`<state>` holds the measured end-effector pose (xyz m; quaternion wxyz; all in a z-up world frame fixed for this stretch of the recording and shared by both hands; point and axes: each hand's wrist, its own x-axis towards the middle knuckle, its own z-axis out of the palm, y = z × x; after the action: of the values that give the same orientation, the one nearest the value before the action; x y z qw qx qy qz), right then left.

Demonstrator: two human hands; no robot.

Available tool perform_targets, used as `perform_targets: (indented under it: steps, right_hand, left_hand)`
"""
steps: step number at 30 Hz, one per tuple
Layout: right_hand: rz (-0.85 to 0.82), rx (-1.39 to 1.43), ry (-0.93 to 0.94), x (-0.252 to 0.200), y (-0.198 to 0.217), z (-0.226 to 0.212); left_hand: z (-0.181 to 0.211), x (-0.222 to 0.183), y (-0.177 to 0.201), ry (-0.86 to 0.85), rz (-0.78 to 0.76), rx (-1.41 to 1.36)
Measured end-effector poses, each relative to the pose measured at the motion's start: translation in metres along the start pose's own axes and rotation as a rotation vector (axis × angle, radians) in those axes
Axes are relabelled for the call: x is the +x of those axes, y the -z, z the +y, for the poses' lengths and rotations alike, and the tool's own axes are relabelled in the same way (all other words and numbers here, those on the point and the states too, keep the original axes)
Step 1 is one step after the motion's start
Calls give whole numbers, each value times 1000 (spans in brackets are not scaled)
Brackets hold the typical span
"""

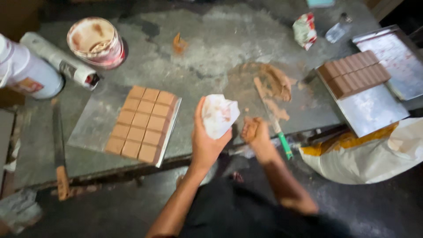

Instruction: The person constructs a piping bag from paper, fills it with chocolate frosting using a metal spatula, and pipes decorative swirls onto small square cakes arranged on a metal tray.

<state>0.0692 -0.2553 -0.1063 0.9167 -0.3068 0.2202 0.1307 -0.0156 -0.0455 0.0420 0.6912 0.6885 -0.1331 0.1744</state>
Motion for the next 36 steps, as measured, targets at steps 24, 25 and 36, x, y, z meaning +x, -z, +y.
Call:
perform_targets:
  steps: [24,25,36]
  right_hand:
    - [-262,-823,666,-114,-84,3]
    - [-361,-870,763,-122,-98,2]
    - [-90,-492,832,-114,-143,-13]
  left_hand:
    - [0,9,-6,44,72,227]
    - [1,9,-10,45,70,226]
    - [13,1,-9,-156,-168,354]
